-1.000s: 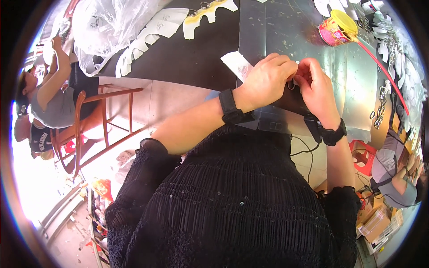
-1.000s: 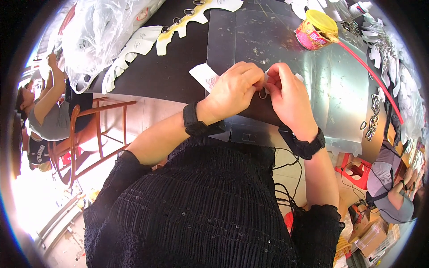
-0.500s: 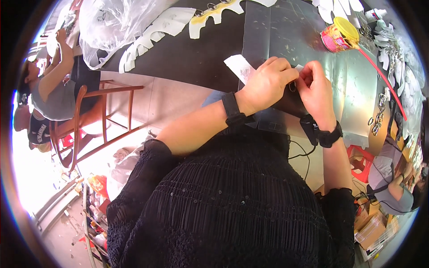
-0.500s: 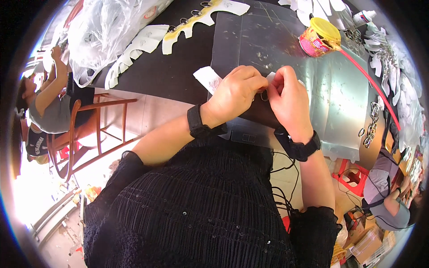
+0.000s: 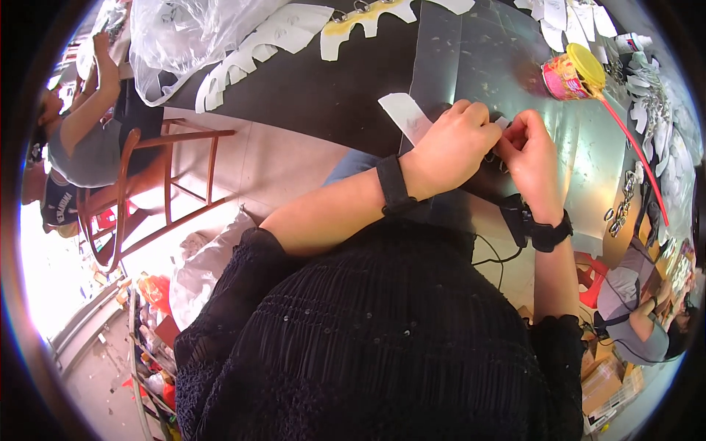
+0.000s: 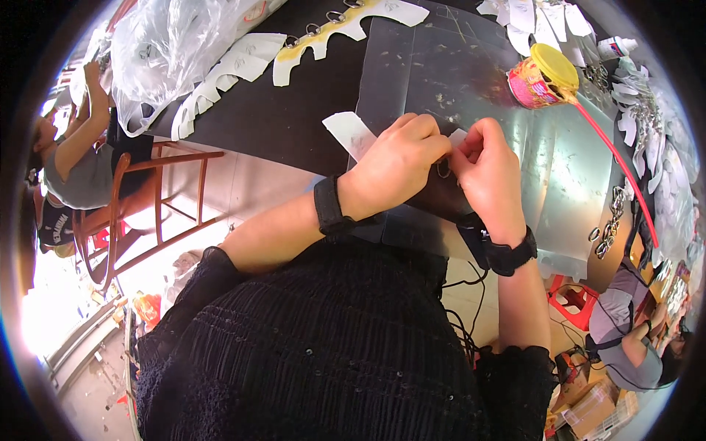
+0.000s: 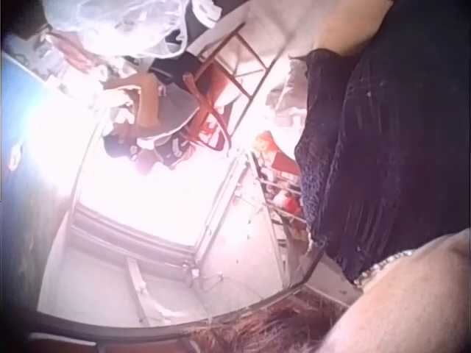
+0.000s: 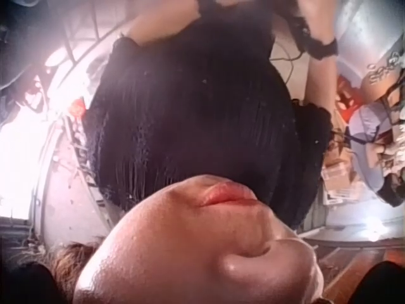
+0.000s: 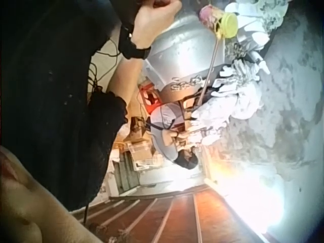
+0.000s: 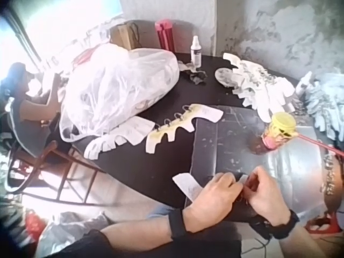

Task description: Manually assemble and attach small decorative or structural components to a shoe upper material.

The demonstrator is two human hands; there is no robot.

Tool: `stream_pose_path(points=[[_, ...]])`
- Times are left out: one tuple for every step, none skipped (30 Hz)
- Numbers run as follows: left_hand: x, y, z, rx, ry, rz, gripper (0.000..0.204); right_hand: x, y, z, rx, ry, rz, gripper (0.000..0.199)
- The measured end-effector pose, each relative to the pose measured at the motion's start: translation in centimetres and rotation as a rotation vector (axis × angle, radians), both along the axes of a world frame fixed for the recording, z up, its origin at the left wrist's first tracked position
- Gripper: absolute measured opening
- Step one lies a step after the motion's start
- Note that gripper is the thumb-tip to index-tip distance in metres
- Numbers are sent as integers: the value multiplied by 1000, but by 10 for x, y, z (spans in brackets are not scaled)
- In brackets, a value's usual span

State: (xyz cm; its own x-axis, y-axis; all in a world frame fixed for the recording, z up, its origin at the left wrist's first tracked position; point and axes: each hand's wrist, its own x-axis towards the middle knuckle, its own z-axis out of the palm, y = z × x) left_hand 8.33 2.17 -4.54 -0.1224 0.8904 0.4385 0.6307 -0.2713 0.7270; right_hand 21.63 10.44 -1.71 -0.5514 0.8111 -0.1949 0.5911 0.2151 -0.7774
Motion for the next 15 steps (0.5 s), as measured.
stream_pose_path(points=[[0, 1, 4, -41, 49, -4, 14, 0, 1, 2, -4, -3, 1, 23], [-1, 1, 7, -83, 97, -10, 13, -1, 2, 5, -17, -17, 10, 23], [-1, 2, 9, -87, 94, -12, 13, -1, 3, 8, -31, -33, 18, 23], [-2, 3, 9, -115, 126, -19, 12, -1, 4, 8, -36, -34, 17, 23], [-3, 4, 9, -143, 159, -28, 11, -2, 5, 8, -47, -37, 24, 23], [-3, 4, 10, -148, 158, -33, 11, -2, 6, 8, -57, -40, 29, 23], [-4, 4, 10, -150, 177, -32, 11, -3, 6, 8, -62, -42, 21, 23], [-4, 4, 10, -152, 196, -32, 11, -4, 6, 9, -39, -55, 31, 23], [-4, 4, 10, -155, 196, -42, 11, -5, 6, 10, -17, -68, 40, 23], [-5, 4, 10, -135, 217, -36, 10, -5, 7, 11, -22, -68, 31, 23], [-5, 4, 10, -116, 238, -30, 10, -6, 7, 12, -22, -68, 36, 22], [-5, 4, 9, -118, 239, -40, 10, -6, 7, 12, -23, -67, 41, 22], [-5, 4, 9, -99, 226, -44, 9, -6, 8, 12, -25, -66, 30, 22], [-5, 4, 9, -80, 213, -47, 9, -5, 8, 11, -28, -70, 30, 21], [-5, 4, 10, -81, 214, -58, 9, -5, 9, 11, -31, -73, 32, 20]])
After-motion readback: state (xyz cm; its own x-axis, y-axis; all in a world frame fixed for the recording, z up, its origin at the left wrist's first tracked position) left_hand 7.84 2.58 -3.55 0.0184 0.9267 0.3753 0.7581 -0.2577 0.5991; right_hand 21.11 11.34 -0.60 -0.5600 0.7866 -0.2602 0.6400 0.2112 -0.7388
